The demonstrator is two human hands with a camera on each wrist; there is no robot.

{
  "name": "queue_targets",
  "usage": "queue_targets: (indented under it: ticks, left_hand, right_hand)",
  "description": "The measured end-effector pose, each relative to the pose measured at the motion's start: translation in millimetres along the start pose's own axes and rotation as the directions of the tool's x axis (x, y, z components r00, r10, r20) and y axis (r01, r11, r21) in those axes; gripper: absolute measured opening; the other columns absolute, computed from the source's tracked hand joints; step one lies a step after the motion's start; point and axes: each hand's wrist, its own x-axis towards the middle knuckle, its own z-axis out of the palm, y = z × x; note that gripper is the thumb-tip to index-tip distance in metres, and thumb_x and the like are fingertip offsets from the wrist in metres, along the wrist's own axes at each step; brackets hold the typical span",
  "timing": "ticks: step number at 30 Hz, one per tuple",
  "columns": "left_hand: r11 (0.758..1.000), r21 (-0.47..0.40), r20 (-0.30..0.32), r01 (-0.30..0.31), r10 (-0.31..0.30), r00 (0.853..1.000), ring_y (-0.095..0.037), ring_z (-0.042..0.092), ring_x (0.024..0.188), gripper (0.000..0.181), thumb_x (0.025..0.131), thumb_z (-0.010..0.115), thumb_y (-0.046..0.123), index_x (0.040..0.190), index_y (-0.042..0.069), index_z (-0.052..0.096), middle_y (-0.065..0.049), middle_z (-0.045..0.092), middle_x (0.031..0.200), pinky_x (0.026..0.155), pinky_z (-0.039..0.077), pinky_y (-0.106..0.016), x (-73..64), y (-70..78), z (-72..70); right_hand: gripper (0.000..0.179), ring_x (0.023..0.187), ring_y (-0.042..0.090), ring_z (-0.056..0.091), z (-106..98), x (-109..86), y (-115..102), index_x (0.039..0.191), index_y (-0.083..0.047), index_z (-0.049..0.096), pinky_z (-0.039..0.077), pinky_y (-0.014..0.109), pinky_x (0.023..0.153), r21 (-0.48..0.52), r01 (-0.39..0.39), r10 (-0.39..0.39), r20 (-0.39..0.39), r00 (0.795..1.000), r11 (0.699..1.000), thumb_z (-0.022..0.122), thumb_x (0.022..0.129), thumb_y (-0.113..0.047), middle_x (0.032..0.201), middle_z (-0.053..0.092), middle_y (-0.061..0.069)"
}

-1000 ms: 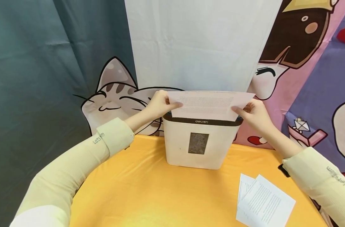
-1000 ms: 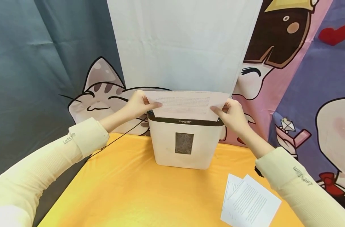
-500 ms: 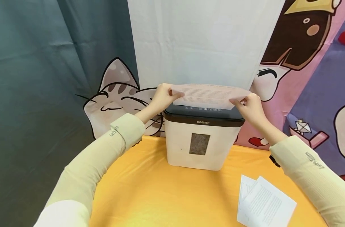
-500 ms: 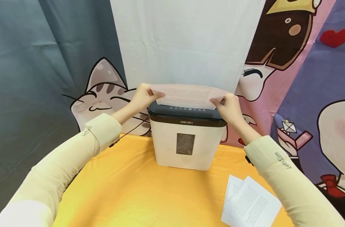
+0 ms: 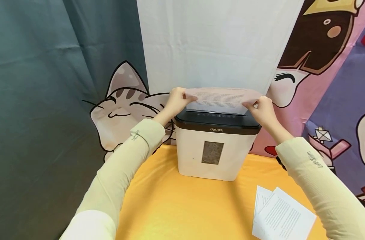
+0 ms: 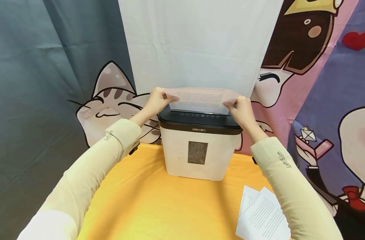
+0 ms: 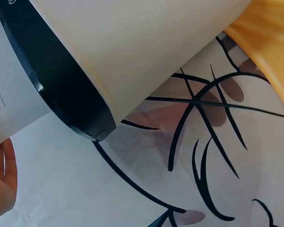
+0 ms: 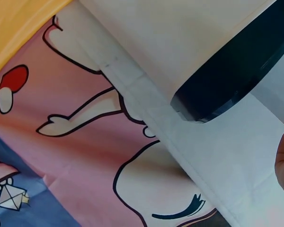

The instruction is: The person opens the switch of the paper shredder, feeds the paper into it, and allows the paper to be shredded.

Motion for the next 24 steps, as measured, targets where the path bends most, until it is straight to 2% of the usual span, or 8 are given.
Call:
queue_targets:
  ticks: [3, 6, 8, 11, 14, 16, 19, 24]
  left_hand:
    - [1.0, -0.006, -0.003, 0.013, -0.013, 1.0, -0.009, 0.02, 0.039, 0.024, 0.088, 0.067, 0.028, 0.084, 0.004, 0.07, 0.003, 0.031, 0.044, 0.044, 0.022, -0.023, 3.1, -1.4, 3.1]
    - [0.999, -0.019, 0.005, 0.035, -0.034, 0.999, -0.009, 0.023, 0.04, 0.025, 0.088, 0.066, 0.027, 0.091, 0.002, 0.071, 0.001, 0.033, 0.045, 0.044, 0.023, -0.023, 4.9, -1.9, 5.7]
    - [0.998, -0.043, 0.003, 0.039, -0.039, 0.999, -0.01, 0.029, 0.044, 0.024, 0.089, 0.066, 0.024, 0.095, 0.002, 0.071, -0.003, 0.049, 0.052, 0.046, 0.025, -0.022, 5.7, -2.6, 7.1]
    - [0.996, -0.08, 0.002, 0.036, -0.036, 0.999, -0.013, 0.043, 0.055, 0.022, 0.09, 0.064, 0.02, 0.103, 0.003, 0.071, -0.01, 0.07, 0.081, 0.053, 0.029, -0.022, 6.4, -3.7, 8.5]
    - [0.994, -0.105, 0.007, 0.03, -0.03, 1.0, -0.017, 0.059, 0.074, 0.024, 0.091, 0.062, 0.017, 0.11, 0.004, 0.069, -0.012, 0.071, 0.106, 0.06, 0.035, -0.022, 7.1, -4.2, 9.7]
    - [0.993, -0.116, 0.011, 0.031, -0.03, 0.999, -0.018, 0.066, 0.087, 0.025, 0.091, 0.062, 0.017, 0.112, 0.004, 0.068, -0.012, 0.07, 0.109, 0.065, 0.042, -0.023, 7.4, -4.2, 10.3]
    - [0.991, -0.131, 0.005, 0.028, -0.028, 1.0, -0.022, 0.067, 0.099, 0.025, 0.091, 0.062, 0.016, 0.112, 0.003, 0.068, -0.012, 0.07, 0.109, 0.076, 0.051, -0.028, 7.7, -4.0, 10.9]
    - [0.988, -0.152, -0.024, 0.028, -0.032, 0.999, -0.023, 0.067, 0.098, 0.024, 0.09, 0.063, 0.013, 0.11, 0.002, 0.069, -0.014, 0.071, 0.107, 0.081, 0.052, -0.033, 8.0, -5.5, 10.9]
  right_hand:
    - [0.026, 0.086, 0.034, 0.063, 1.2, 0.4, 0.7, 0.113, 0.003, 0.065, 0.035, 0.014, 0.062, 0.001, -0.001, 0.001, -0.005, 1.0, 1.0, 0.064, 0.088, -0.008, 0.107, 0.067, 0.025]
    - [0.025, 0.076, 0.015, 0.062, 2.4, -0.3, 1.2, 0.11, 0.003, 0.066, 0.035, 0.01, 0.061, 0.024, -0.023, 0.023, -0.027, 0.999, 0.999, 0.065, 0.088, -0.009, 0.104, 0.068, 0.025]
    - [0.024, 0.07, -0.002, 0.055, 3.3, -1.2, 1.8, 0.109, 0.004, 0.067, 0.035, 0.008, 0.061, 0.053, -0.036, 0.038, -0.045, 0.998, 0.998, 0.065, 0.088, -0.009, 0.1, 0.068, 0.026]
    - [0.022, 0.065, -0.017, 0.044, 5.2, -2.1, 3.7, 0.106, 0.005, 0.066, 0.035, 0.005, 0.061, 0.092, -0.04, 0.047, -0.076, 0.996, 0.995, 0.064, 0.089, -0.007, 0.095, 0.068, 0.027]
    - [0.02, 0.065, -0.018, 0.044, 7.1, -1.9, 5.4, 0.105, 0.006, 0.066, 0.035, 0.004, 0.062, 0.11, -0.039, 0.051, -0.105, 0.993, 0.993, 0.062, 0.089, -0.005, 0.092, 0.068, 0.027]
    - [0.02, 0.065, -0.018, 0.044, 8.0, -1.6, 5.6, 0.105, 0.006, 0.065, 0.034, 0.004, 0.062, 0.114, -0.048, 0.061, -0.118, 0.991, 0.992, 0.062, 0.089, -0.004, 0.093, 0.067, 0.027]
    - [0.02, 0.065, -0.019, 0.043, 8.7, -0.7, 5.5, 0.105, 0.007, 0.065, 0.034, 0.004, 0.061, 0.109, -0.06, 0.073, -0.125, 0.989, 0.992, 0.062, 0.089, -0.004, 0.093, 0.068, 0.027]
    - [0.019, 0.064, -0.02, 0.042, 8.5, 0.5, 6.0, 0.104, 0.007, 0.066, 0.033, 0.004, 0.061, 0.098, -0.065, 0.078, -0.127, 0.989, 0.993, 0.062, 0.088, -0.003, 0.092, 0.068, 0.028]
